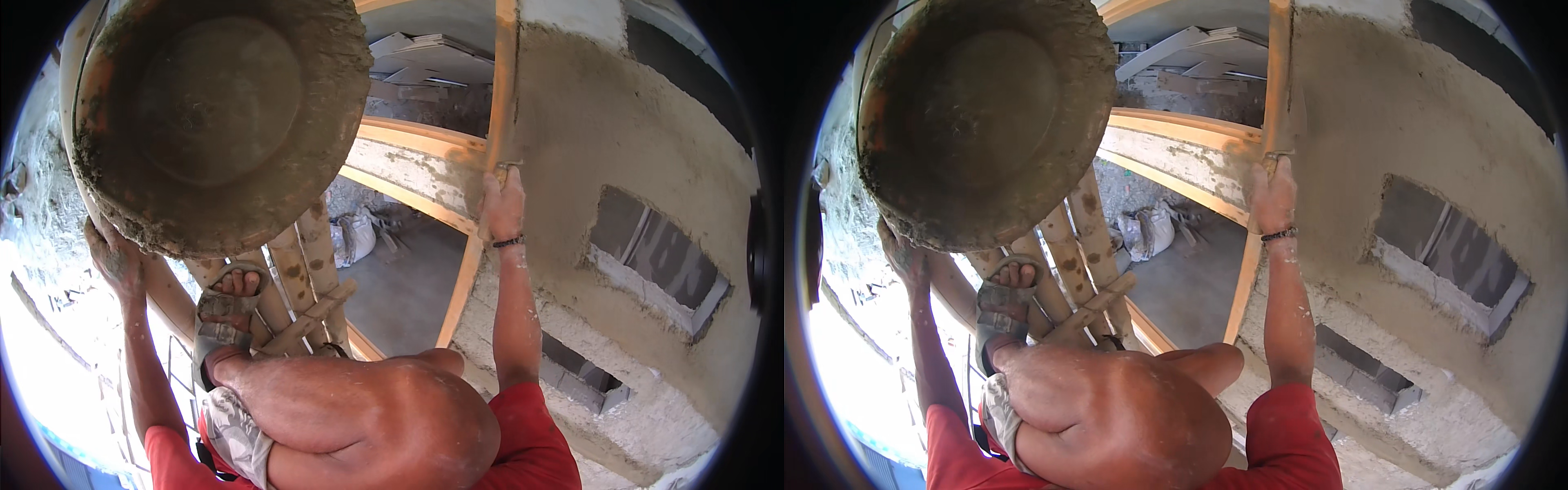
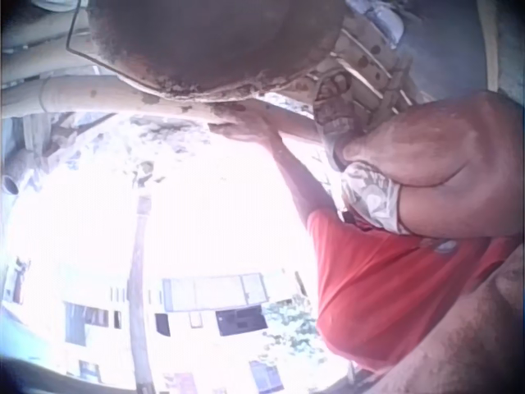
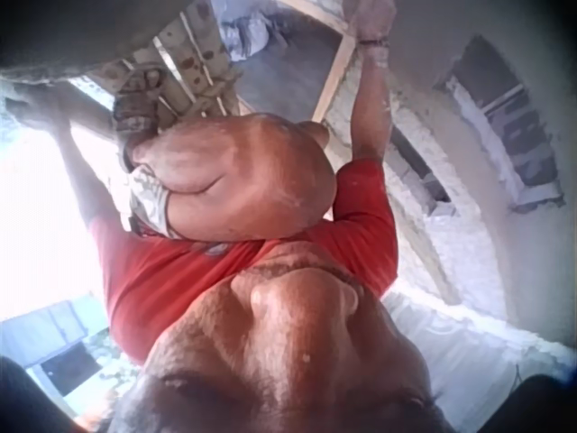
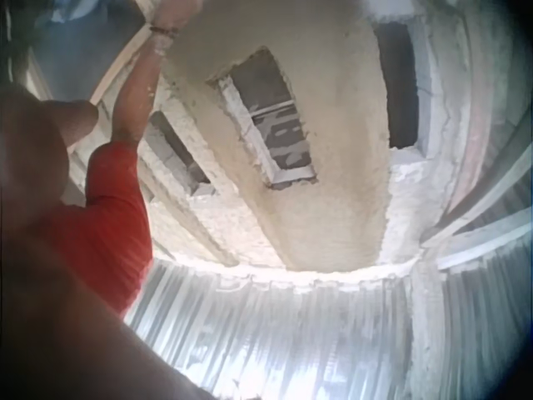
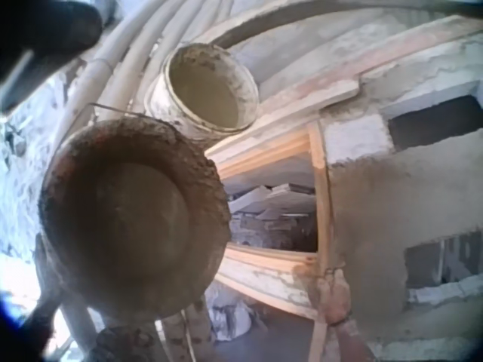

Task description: The person applies wet plaster to an interior wall using a float and a trowel, spreading the mixture over the surface and smoothing it around door or window frames while standing on a bamboo scaffold.

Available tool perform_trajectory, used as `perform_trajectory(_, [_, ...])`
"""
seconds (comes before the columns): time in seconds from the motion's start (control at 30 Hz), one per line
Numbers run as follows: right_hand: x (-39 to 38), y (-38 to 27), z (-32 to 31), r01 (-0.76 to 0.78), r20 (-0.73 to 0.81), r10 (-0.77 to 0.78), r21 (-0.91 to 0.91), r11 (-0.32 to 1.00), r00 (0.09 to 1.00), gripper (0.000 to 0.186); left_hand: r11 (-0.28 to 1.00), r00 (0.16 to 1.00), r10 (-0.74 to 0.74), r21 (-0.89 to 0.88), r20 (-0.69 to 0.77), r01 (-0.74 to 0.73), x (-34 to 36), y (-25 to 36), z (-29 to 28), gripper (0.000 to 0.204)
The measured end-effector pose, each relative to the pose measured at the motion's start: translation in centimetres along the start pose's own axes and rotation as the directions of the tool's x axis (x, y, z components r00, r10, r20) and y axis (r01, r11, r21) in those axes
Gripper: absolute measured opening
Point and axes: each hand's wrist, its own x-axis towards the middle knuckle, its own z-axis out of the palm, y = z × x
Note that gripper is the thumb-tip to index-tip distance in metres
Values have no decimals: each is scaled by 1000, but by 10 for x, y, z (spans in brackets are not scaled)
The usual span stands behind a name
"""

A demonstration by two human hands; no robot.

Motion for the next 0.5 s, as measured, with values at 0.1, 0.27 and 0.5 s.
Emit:
perform_trajectory(0.1, [1, -3, 1, -62, 30, 63, -24, 998, 998, 31, 1000, 1000, 9, 14, 6, -9, 1, -5, -2, 52])
perform_trajectory(0.27, [1, -17, -1, -141, 62, 140, 3, 990, 988, 30, 1000, 1000, -16, -5, 1, 16, 0, -1, -2, 53])
perform_trajectory(0.5, [1, -17, 3, -131, 40, 131, -2, 991, 991, 30, 1000, 1000, -3, -29, 20, 3, 1, -3, -1, 57])
